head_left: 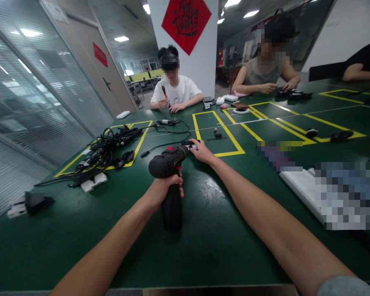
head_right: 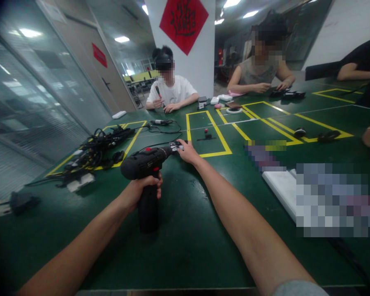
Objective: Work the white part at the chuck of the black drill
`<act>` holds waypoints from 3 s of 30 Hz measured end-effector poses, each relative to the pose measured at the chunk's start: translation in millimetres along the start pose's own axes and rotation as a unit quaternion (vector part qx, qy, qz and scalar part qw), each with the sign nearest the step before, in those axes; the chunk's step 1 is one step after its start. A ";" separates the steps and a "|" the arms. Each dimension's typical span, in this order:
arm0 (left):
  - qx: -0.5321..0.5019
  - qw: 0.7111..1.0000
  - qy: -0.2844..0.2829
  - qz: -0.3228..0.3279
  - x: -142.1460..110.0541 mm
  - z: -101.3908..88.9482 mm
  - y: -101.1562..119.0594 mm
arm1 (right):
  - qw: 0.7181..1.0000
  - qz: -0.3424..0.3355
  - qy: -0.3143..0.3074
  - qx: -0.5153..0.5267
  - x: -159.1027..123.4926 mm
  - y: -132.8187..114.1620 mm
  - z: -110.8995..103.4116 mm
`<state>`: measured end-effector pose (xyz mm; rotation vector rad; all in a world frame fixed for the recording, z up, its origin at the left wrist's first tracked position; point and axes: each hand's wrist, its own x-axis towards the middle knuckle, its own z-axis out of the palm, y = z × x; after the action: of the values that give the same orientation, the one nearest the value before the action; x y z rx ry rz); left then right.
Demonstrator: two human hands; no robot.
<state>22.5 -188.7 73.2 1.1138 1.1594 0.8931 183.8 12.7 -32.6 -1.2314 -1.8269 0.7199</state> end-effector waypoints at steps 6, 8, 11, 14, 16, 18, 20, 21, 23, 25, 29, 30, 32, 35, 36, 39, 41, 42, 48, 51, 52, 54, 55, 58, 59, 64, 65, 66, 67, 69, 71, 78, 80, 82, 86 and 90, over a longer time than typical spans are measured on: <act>0.002 1.000 0.002 -0.005 0.0 0.2 0.5 | 1.000 0.001 -0.001 0.001 -0.4 -1.6 -0.6; 0.002 1.000 0.000 -0.004 -0.1 0.3 0.4 | 1.000 -0.001 0.000 0.001 -0.9 -2.0 -0.9; 0.002 1.000 -0.002 -0.002 0.1 0.5 0.2 | 1.000 -0.002 0.002 0.003 -1.3 -2.1 -1.0; -0.001 1.000 0.001 -0.002 0.6 0.6 -0.3 | 1.000 -0.004 0.002 0.001 -1.1 -1.4 -0.7; -0.001 1.000 0.001 -0.001 0.9 0.6 -0.5 | 1.000 -0.005 0.003 -0.002 -0.6 -0.5 -0.4; 0.000 1.000 0.001 0.001 0.9 0.6 -0.4 | 1.000 -0.006 0.004 -0.003 -0.2 0.5 0.0; 0.003 1.000 0.000 0.001 0.7 0.6 -0.1 | 1.000 -0.008 0.004 -0.002 0.1 1.5 0.3; 0.006 1.000 -0.001 0.000 0.5 0.6 0.1 | 1.000 -0.010 0.005 0.000 0.2 2.0 0.5; 0.008 1.000 -0.003 -0.003 0.1 0.6 0.5 | 1.000 -0.011 0.007 0.001 0.4 2.5 0.8; 0.007 1.000 -0.005 -0.002 0.0 0.6 0.5 | 1.000 -0.010 0.007 -0.001 0.6 2.6 0.9; 0.003 1.000 -0.005 0.004 0.2 -0.3 -0.6 | 1.000 -0.004 0.000 -0.007 0.9 2.0 0.5; 0.002 1.000 -0.005 0.004 0.3 -0.5 -0.9 | 1.000 -0.003 0.000 -0.007 1.0 1.9 0.4; 0.002 1.000 -0.005 0.004 0.6 -0.9 -1.5 | 1.000 -0.005 -0.001 -0.006 1.2 1.8 0.3; 0.003 1.000 -0.004 0.003 1.1 -1.1 -2.1 | 1.000 -0.008 0.002 -0.006 1.5 2.2 0.7; 0.003 1.000 -0.004 0.003 1.3 -1.1 -2.3 | 1.000 -0.010 0.003 -0.006 1.7 2.4 1.1; 0.004 1.000 -0.007 0.005 1.9 -1.1 -2.7 | 1.000 -0.013 0.005 -0.006 2.0 2.7 1.9; 0.005 1.000 -0.007 0.008 2.0 -1.2 -2.7 | 1.000 -0.013 0.005 -0.006 1.9 2.6 2.0; 0.005 1.000 -0.008 0.008 2.0 -1.3 -2.5 | 1.000 -0.012 0.005 -0.006 1.9 2.5 2.0; 0.006 1.000 -0.012 0.005 1.1 -2.0 -1.2 | 1.000 -0.003 0.000 -0.004 1.2 1.1 0.9; -0.013 1.000 -0.019 0.009 1.8 -2.7 -1.6 | 1.000 -0.004 -0.002 -0.003 0.8 0.6 0.7; -0.022 0.999 -0.024 0.008 2.2 -3.0 -1.8 | 1.000 -0.004 -0.001 -0.003 0.7 0.5 0.7; -0.038 0.999 -0.032 0.003 2.7 -3.8 -2.0 | 1.000 -0.006 0.001 -0.004 0.4 0.5 1.0; -0.043 0.999 -0.032 0.000 2.7 -4.2 -1.9 | 1.000 -0.007 0.002 -0.005 0.4 0.7 1.2; -0.039 0.999 -0.027 -0.007 1.8 -5.4 -1.0 | 1.000 -0.012 0.005 -0.006 0.4 1.6 2.2; -0.034 0.999 -0.026 -0.011 1.3 -5.5 -0.5 | 1.000 -0.012 0.006 -0.006 0.4 1.9 2.6; -0.019 1.000 -0.018 -0.010 0.8 -4.2 0.0 | 1.000 -0.015 0.011 -0.005 0.3 3.2 3.8; -0.015 1.000 -0.017 -0.007 1.2 -3.7 -0.3 | 1.000 -0.016 0.011 -0.005 0.3 3.3 3.8; -0.011 1.000 -0.016 -0.005 1.5 -3.3 -0.6 | 1.000 -0.016 0.011 -0.005 0.4 3.3 3.8; -0.008 1.000 -0.015 -0.004 1.8 -2.8 -0.9 | 1.000 -0.017 0.011 -0.005 0.5 3.3 3.8; -0.005 1.000 -0.012 -0.002 2.1 -2.1 -1.2 | 1.000 -0.016 0.010 -0.006 1.0 3.4 3.8; -0.005 1.000 -0.011 0.000 1.8 -1.5 -1.0 | 1.000 -0.015 0.012 -0.008 1.5 3.5 4.0; 0.004 1.000 -0.014 0.008 0.4 -0.4 -0.2 | 1.000 -0.009 0.009 -0.011 1.8 3.9 3.4; 0.009 1.000 -0.016 0.006 0.5 -0.6 -1.0 | 1.000 -0.011 0.009 -0.012 1.7 3.8 3.0; 0.012 1.000 -0.019 0.006 0.8 -1.0 -1.8 | 1.000 -0.011 0.006 -0.010 1.6 3.6 2.6; 0.016 1.000 -0.016 0.015 0.6 -0.7 -1.8 | 1.000 -0.006 0.002 -0.006 1.2 2.7 2.2; 0.012 1.000 -0.012 0.006 -1.1 1.3 0.9 | 1.000 -0.005 0.004 -0.006 0.5 1.7 2.0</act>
<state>23.6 -189.7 74.3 1.1493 1.1479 0.8745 182.8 13.7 -34.9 -1.2300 -1.8317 0.6978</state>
